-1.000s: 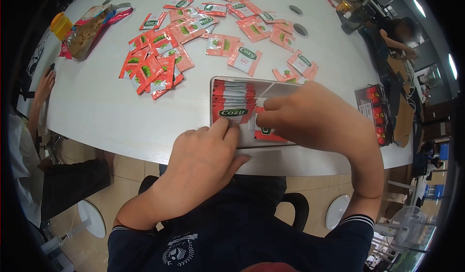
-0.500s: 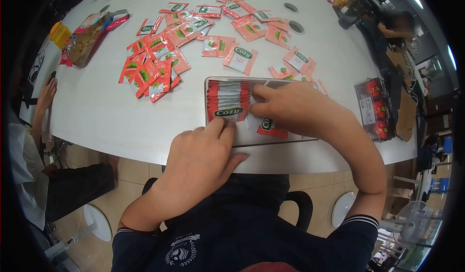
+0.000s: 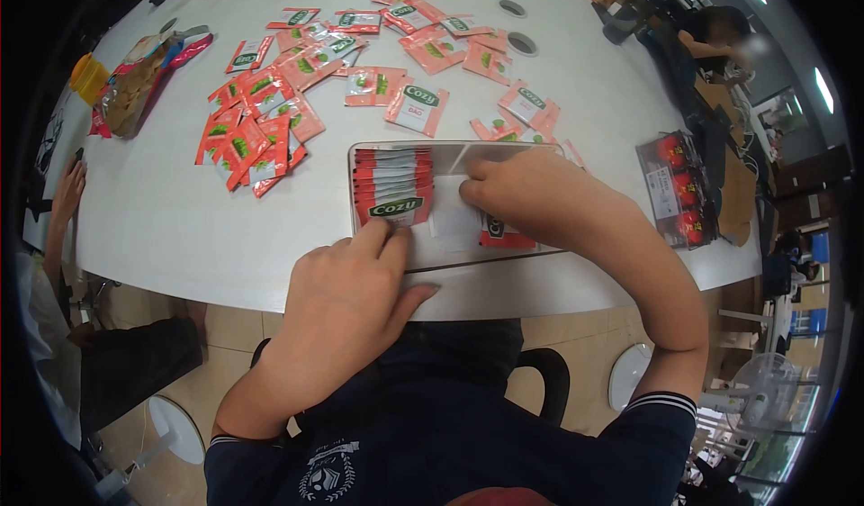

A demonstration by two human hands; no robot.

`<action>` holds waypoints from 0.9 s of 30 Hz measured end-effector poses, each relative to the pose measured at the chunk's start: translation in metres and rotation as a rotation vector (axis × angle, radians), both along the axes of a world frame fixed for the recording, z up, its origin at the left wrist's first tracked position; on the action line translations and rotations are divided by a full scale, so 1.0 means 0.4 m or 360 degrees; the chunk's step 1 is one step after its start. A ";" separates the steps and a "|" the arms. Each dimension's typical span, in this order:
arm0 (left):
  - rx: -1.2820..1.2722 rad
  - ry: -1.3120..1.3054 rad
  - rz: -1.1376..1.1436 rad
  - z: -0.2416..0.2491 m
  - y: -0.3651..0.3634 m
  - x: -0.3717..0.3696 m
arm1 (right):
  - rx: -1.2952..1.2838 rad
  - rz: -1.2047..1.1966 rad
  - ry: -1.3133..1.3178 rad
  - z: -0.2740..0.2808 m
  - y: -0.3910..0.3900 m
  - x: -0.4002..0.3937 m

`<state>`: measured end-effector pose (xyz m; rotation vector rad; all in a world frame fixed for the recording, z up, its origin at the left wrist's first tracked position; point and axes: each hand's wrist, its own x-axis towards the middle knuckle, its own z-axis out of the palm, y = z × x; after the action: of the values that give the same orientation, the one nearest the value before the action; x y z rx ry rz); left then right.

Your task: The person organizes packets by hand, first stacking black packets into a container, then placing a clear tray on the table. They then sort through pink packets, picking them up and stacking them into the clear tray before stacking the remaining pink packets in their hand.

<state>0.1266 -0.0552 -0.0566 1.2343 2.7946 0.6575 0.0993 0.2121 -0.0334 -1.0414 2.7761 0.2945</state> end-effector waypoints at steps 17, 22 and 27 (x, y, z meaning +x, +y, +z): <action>-0.0005 -0.0131 0.0016 -0.008 -0.007 -0.002 | -0.1251 -0.0373 -0.0003 0.001 -0.078 0.054; -0.0021 -0.0116 0.0021 -0.008 -0.006 -0.003 | -0.1124 -0.0227 0.0275 -0.042 -0.129 0.057; 0.0045 -0.0034 -0.0028 -0.007 -0.007 -0.004 | -0.1038 -0.0222 0.0288 -0.050 -0.161 0.056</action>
<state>0.1250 -0.0580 -0.0596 1.2477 2.7634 0.7068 0.1218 0.1478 -0.0536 -0.9528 3.1688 -0.6052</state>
